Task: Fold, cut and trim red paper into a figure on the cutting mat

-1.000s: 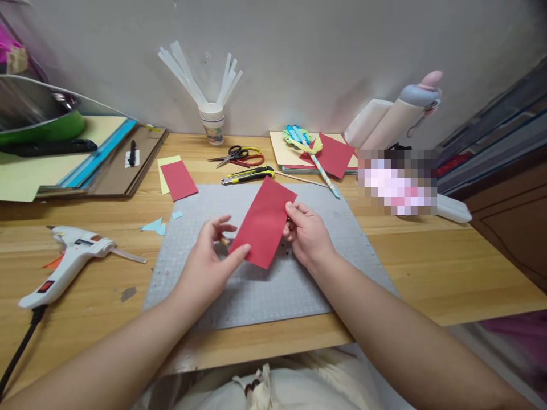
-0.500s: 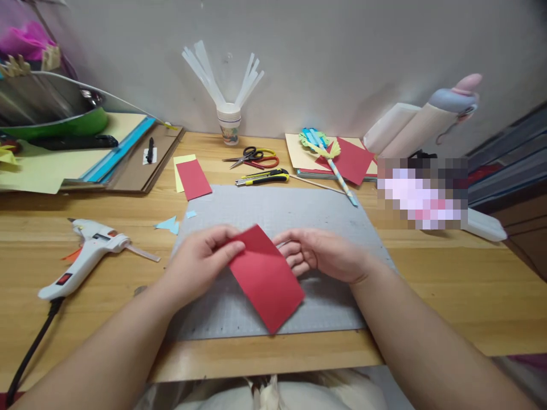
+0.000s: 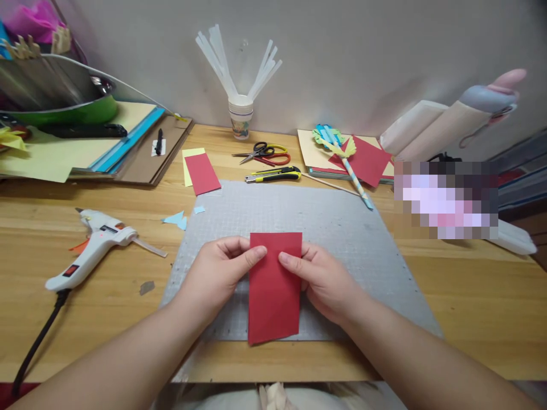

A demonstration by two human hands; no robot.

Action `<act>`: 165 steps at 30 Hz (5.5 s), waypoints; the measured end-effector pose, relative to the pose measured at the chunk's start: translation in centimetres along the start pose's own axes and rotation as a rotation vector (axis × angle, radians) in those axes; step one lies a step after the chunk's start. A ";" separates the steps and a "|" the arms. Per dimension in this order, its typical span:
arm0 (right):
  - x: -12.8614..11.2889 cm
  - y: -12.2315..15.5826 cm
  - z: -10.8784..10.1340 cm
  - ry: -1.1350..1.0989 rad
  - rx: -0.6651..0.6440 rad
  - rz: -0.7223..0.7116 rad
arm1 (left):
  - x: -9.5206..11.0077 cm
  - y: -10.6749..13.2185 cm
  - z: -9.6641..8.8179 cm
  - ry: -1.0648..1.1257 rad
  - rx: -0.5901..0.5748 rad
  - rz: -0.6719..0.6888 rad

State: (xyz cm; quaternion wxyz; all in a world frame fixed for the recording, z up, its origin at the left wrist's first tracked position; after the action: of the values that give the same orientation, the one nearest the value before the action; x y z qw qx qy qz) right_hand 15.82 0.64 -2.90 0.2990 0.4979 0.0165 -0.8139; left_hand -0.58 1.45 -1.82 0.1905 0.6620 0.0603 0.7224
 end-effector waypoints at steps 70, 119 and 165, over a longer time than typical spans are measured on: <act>-0.5 -0.5 -1.5 0.086 -0.059 0.154 | 0.6 -1.0 -0.9 0.004 0.100 0.115; -1.4 1.4 0.3 0.248 -0.110 -0.085 | 2.0 1.9 -1.3 -0.924 0.245 1.005; -0.8 0.8 -0.3 0.210 0.267 -0.374 | 0.1 0.4 0.6 -0.075 -0.114 0.136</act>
State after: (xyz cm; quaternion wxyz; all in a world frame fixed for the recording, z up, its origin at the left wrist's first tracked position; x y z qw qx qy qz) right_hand 16.71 0.49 -2.24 0.0712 0.6031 0.0315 -0.7938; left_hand -0.04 1.01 -1.53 0.1807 0.6790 -0.0332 0.7108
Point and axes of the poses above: each hand's wrist, its own y-axis away from the middle knuckle, its own z-axis out of the palm, x = y × z, the point moved 2 cm from there along -y, towards the middle knuckle, and after that the axes turned 4 degrees about -x, right-handed, at the moved point
